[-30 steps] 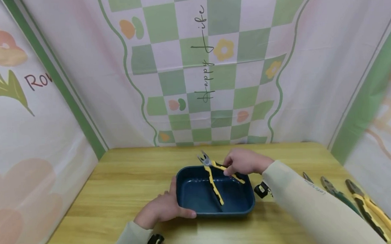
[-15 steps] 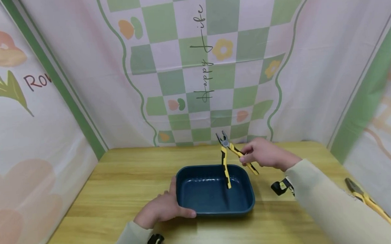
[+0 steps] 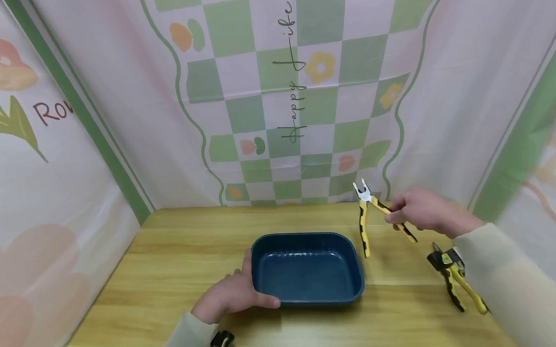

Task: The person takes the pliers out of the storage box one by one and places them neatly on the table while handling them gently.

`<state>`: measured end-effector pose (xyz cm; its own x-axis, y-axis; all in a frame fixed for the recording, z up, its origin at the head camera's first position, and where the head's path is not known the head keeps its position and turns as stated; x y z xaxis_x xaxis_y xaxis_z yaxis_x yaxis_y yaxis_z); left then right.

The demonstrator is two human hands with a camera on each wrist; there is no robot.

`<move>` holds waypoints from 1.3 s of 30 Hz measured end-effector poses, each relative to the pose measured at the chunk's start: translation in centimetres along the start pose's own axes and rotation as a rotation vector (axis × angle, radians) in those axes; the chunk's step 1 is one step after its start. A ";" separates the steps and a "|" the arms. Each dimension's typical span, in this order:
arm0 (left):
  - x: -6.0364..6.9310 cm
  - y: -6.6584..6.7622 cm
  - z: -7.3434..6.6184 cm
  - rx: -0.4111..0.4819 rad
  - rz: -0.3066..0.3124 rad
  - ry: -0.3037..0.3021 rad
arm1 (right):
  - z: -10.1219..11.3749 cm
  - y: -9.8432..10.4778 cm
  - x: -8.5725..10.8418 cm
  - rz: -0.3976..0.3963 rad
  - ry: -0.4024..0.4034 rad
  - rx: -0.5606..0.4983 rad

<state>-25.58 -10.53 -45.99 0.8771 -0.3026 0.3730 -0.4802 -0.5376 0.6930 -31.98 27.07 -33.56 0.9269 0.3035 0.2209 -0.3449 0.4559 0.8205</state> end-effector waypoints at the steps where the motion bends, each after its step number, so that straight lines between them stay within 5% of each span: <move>1: 0.0 0.0 0.0 0.001 -0.001 0.000 | -0.3 -0.1 0.2 0.008 -0.009 0.007; 9: 0.1 0.1 -0.2 -0.005 0.002 0.005 | -2.9 -2.2 1.5 0.065 -0.030 0.201; 17: 0.2 0.1 -0.2 -0.009 0.009 0.013 | -3.7 -5.4 2.0 0.110 -0.121 0.059; 33: 0.3 0.3 -0.3 0.011 -0.005 0.002 | -3.7 -9.7 1.8 0.236 -0.164 0.074; 39: 0.2 0.2 -0.3 0.003 -0.005 0.000 | -4.4 -11.0 1.8 0.198 -0.138 0.129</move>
<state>-25.49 -10.46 -45.55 0.8793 -0.2999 0.3701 -0.4763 -0.5413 0.6930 -27.15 26.35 -44.49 0.8578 0.2554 0.4460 -0.5077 0.2860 0.8127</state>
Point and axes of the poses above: each hand's wrist, its own x-axis away from the middle knuckle, its own y-axis out of the back of the hand, z = x × y, the point moved 9 cm from there along -x, towards the middle knuckle, and after that the axes turned 4 degrees about z, right-handed, at the moved point
